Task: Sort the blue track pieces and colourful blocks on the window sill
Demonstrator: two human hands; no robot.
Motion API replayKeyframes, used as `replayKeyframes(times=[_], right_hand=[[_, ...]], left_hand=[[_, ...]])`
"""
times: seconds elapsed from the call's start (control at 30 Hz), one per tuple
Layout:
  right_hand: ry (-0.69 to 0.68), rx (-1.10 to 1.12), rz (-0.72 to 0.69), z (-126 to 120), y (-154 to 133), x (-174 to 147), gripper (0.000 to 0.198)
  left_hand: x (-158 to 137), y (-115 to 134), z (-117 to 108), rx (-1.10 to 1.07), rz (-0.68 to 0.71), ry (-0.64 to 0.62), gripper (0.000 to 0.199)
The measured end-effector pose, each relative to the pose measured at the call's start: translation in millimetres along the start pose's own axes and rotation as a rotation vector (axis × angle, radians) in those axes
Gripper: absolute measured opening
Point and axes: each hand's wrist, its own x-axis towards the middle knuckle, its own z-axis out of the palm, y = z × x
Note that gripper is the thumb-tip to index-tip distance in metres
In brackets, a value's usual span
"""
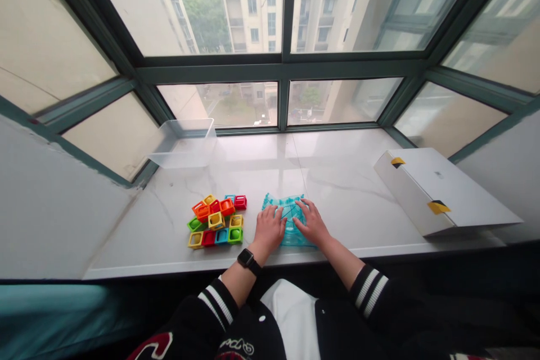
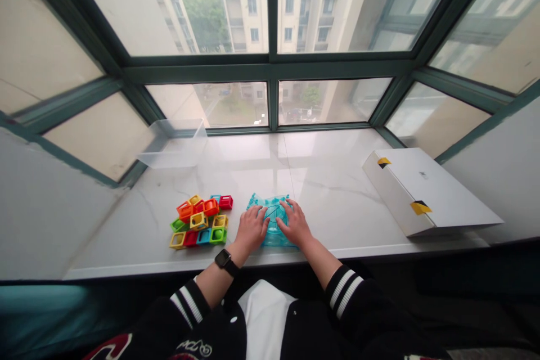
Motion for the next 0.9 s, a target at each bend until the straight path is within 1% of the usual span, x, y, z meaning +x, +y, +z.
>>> replayKeyframes(times=[0.43, 0.73, 0.9], right_hand=[[0.010, -0.020, -0.008, 0.4, -5.3, 2.8, 0.058], [0.027, 0.041, -0.035, 5.0, -12.8, 3.8, 0.053], [0.024, 0.079, -0.042, 0.9, -13.8, 3.7, 0.053]], left_hand=[[-1.2, -4.5, -4.4, -0.047, -0.010, 0.002, 0.040], [-7.2, -10.5, -7.3, -0.022, -0.025, 0.009, 0.037], [-9.2, -12.0, -9.1, -0.038, -0.022, 0.021, 0.037]])
